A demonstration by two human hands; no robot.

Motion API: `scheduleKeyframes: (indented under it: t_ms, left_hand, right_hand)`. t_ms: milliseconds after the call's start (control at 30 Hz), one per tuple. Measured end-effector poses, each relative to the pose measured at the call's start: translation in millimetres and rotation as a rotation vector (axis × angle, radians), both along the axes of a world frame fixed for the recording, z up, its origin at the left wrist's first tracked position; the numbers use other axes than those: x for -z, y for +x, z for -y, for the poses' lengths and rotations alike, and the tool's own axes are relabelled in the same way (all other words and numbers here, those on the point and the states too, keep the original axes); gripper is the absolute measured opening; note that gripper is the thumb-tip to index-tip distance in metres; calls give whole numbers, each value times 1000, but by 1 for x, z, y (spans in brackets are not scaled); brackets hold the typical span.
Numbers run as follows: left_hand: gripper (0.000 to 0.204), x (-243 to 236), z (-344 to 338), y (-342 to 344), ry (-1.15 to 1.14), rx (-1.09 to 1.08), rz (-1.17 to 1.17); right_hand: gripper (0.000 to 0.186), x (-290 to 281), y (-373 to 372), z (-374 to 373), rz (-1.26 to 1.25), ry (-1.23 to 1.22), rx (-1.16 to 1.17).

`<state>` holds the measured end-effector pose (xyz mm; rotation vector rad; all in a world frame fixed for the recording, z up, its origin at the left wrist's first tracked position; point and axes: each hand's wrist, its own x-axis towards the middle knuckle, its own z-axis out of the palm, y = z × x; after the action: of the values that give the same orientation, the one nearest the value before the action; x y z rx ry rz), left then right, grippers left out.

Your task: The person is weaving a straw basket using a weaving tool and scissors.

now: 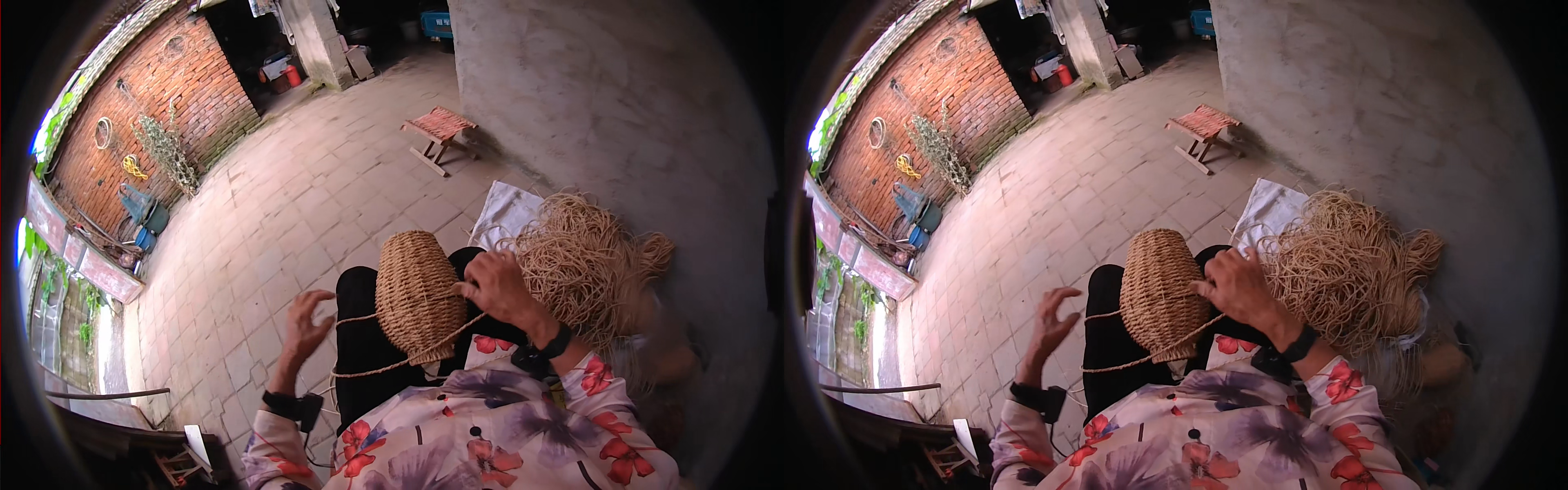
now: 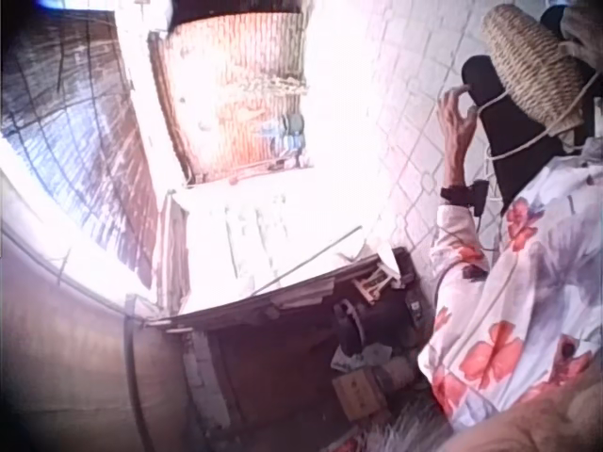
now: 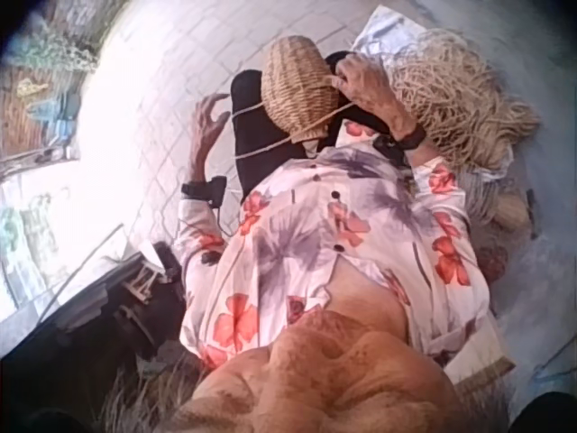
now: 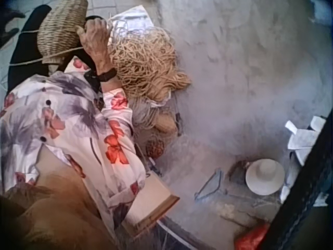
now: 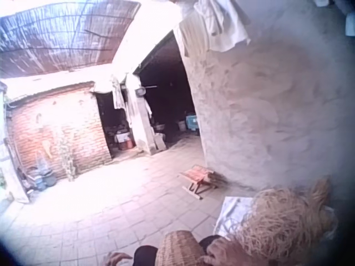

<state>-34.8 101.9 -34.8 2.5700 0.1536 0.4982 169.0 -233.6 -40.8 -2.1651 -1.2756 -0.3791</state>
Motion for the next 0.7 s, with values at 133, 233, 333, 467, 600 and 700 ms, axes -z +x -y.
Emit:
scheduleKeyframes:
  t_ms: [133,233,333,467,600,700]
  left_hand:
    - [40,-3,64,18,164,59,-25]
    - [34,3,71,23,213,32,34]
    - [29,16,70,29,237,4,98]
    - [23,21,76,30,254,-63,115]
    - [21,25,78,33,245,-55,133]
    - [19,26,78,33,241,-68,141]
  right_hand:
    - [25,22,9,11,-271,123,-253]
    - [17,76,69,101,-8,-200,134]
    - [20,96,94,150,74,-349,502]
    - [28,54,61,74,18,-16,245]
    - [20,18,8,9,27,73,-26]
    - [18,22,10,14,-305,54,-256]
